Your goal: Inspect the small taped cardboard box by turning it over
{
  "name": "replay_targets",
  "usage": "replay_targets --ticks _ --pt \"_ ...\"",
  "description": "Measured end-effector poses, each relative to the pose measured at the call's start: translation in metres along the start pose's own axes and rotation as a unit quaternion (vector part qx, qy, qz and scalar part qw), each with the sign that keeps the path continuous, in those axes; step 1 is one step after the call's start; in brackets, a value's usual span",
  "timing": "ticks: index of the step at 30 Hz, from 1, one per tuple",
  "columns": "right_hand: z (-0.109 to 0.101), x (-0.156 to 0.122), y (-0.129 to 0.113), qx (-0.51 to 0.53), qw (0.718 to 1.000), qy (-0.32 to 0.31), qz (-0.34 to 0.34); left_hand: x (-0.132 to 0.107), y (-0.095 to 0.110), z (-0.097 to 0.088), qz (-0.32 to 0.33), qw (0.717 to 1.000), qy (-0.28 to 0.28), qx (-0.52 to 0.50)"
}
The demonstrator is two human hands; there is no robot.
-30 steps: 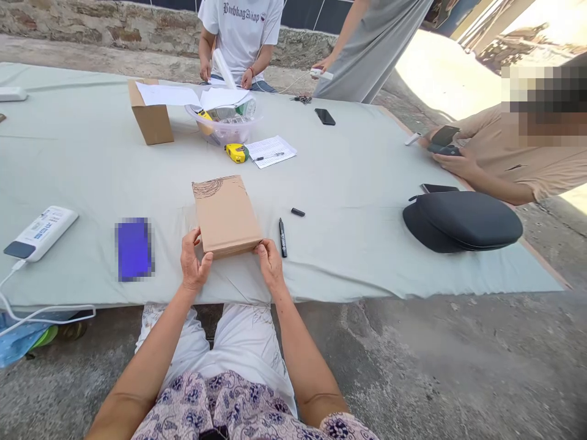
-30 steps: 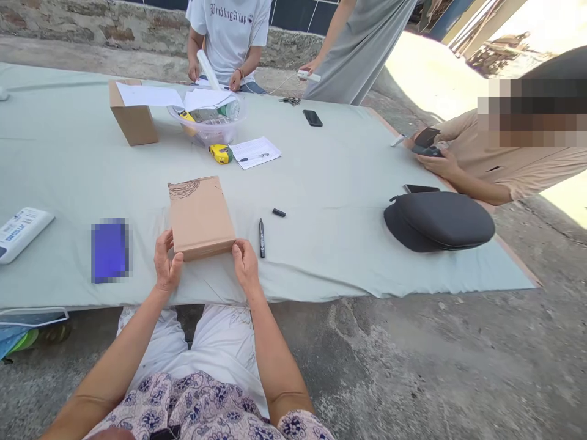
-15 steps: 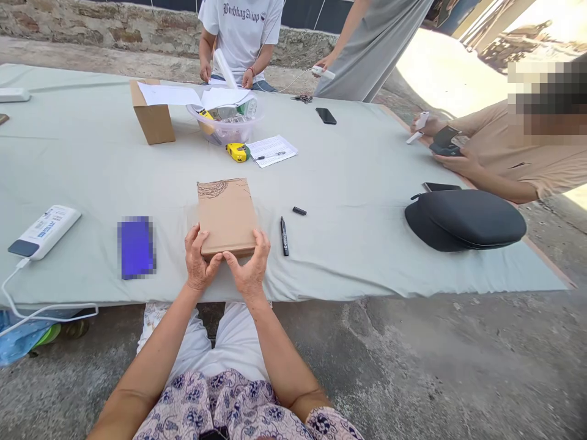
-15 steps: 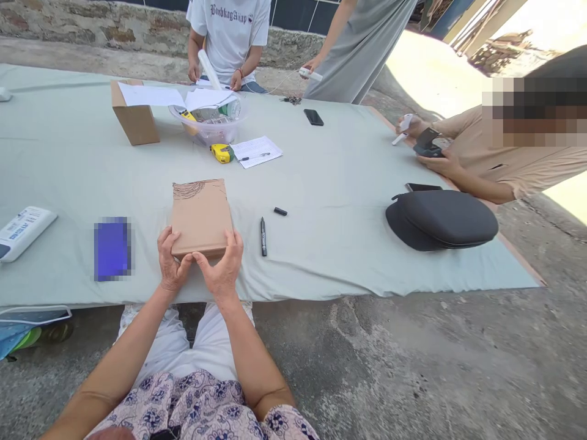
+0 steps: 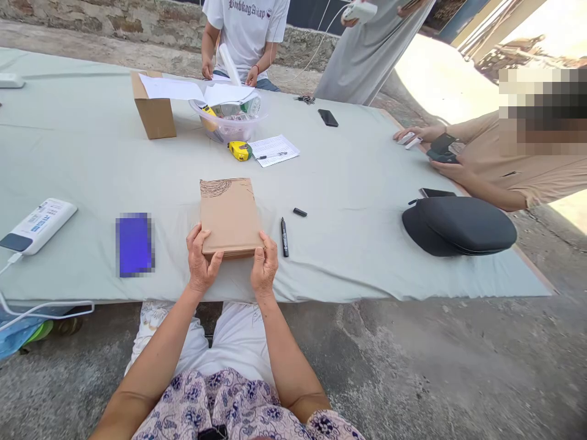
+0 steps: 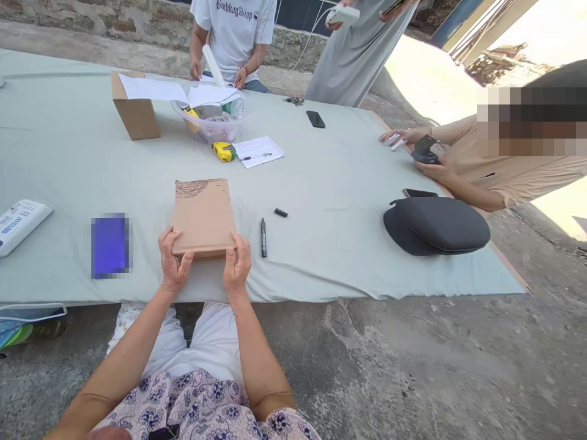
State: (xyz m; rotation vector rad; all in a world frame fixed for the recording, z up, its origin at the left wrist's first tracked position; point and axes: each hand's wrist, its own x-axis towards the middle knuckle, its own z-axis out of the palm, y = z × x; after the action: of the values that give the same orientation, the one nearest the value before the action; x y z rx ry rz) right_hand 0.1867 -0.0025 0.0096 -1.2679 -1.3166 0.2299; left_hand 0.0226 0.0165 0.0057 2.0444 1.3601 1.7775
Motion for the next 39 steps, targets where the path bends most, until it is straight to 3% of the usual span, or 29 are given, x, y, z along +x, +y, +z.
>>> replay_targets --ticks 11,18,24,31,39 --pt "0.000 -0.005 0.020 0.106 0.990 -0.004 0.091 -0.003 -0.004 0.000 -0.009 1.000 -0.001 -0.008" --pt "0.001 -0.006 0.022 0.106 0.988 -0.014 0.114 -0.007 -0.007 0.000 -0.036 0.998 -0.004 -0.042" --pt "0.001 -0.008 0.020 0.139 0.978 -0.030 0.150 -0.007 -0.008 0.002 -0.093 0.986 0.053 -0.126" --pt "0.005 -0.010 0.024 0.186 0.965 -0.037 0.180 -0.004 -0.005 -0.006 -0.034 0.997 0.071 -0.008" --pt "0.008 -0.012 0.022 0.214 0.952 -0.071 0.208 0.003 0.021 -0.017 -0.023 0.991 0.084 0.103"
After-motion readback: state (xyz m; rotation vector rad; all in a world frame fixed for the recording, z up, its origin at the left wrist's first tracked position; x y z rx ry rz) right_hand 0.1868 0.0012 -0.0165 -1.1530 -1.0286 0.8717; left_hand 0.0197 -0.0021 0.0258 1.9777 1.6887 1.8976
